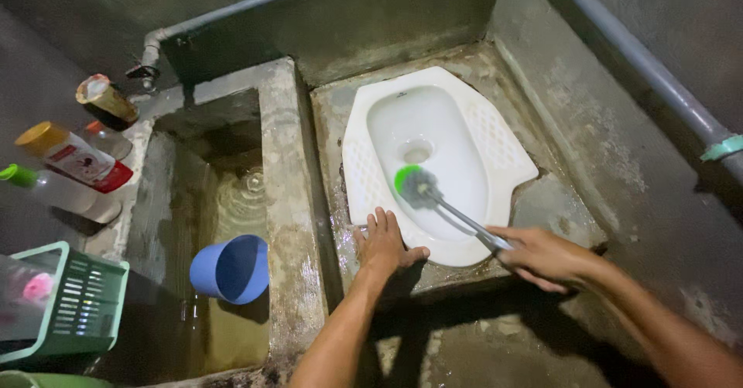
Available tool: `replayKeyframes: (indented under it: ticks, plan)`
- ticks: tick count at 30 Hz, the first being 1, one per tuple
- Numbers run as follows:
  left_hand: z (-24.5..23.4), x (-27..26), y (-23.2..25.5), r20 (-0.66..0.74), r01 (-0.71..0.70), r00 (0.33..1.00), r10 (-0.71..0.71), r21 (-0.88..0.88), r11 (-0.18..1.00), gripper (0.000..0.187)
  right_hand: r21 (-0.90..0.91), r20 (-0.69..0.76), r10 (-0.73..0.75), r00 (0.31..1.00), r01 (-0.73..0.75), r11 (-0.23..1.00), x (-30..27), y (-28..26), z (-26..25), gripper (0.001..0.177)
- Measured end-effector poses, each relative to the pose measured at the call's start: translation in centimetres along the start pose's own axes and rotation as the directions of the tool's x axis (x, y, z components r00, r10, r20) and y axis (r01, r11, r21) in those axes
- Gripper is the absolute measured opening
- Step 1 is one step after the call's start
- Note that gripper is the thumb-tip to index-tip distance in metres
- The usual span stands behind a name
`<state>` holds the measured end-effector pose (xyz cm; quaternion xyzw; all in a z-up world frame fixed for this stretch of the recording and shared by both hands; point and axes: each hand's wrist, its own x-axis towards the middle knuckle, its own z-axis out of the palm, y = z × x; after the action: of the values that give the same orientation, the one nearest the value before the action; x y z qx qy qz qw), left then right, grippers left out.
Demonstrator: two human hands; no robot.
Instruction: The person cleans a squat toilet by scrubbing the interior and edges with a long-handled brush while reaching into an adjacent water basin.
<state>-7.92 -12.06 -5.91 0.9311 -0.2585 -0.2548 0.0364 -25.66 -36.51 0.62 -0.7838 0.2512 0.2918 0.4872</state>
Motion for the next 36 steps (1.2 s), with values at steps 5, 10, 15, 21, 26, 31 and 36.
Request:
replayKeyframes:
  ticks: [5, 10, 15, 21, 26, 31, 36]
  plan:
    - [0.3, -0.1, -0.2, -0.013, 0.0, 1.0, 0.0, -0.016, 1.0, 0.132, 0.088, -0.102, -0.098, 0.99, 0.107, 0.99, 4.9, -5.6, 2.4, 0.068]
    - [0.0, -0.3, 0.0, 0.006, 0.015, 1.0, -0.015, 0.003, 1.0, 0.13, -0.119, -0.075, -0.016, 0.997, 0.007, 0.993, 2.4, -4.7, 1.9, 0.067]
    - [0.4, 0.2, -0.3, -0.004, 0.013, 1.0, -0.013, -0.013, 1.0, 0.131, -0.043, 0.038, 0.093, 0.995, -0.091, 0.995, -4.6, -0.2, -0.3, 0.066]
    - [0.2, 1.0, 0.0, 0.062, -0.002, 0.998, 0.0, 0.031, 1.0, 0.131, -0.053, -0.076, 0.023, 0.997, -0.027, 0.998, 2.9, -1.5, 0.8, 0.06]
    - [-0.3, 0.3, 0.1, 0.09, 0.023, 0.996, -0.025, 0.019, 1.0, 0.13, -0.075, -0.168, -0.059, 0.984, 0.047, 0.996, 8.9, -4.7, 2.0, 0.065]
    - [-0.4, 0.3, 0.1, 0.089, 0.021, 0.996, -0.021, 0.004, 1.0, 0.129, -0.237, -0.126, 0.074, 0.989, -0.103, 0.966, 4.5, -4.7, 1.1, 0.063]
    - [-0.1, 0.3, -0.2, 0.05, 0.004, 0.999, -0.004, -0.005, 1.0, 0.129, -0.234, -0.041, 0.163, 0.986, -0.168, 0.958, -4.2, -0.8, 0.3, 0.065]
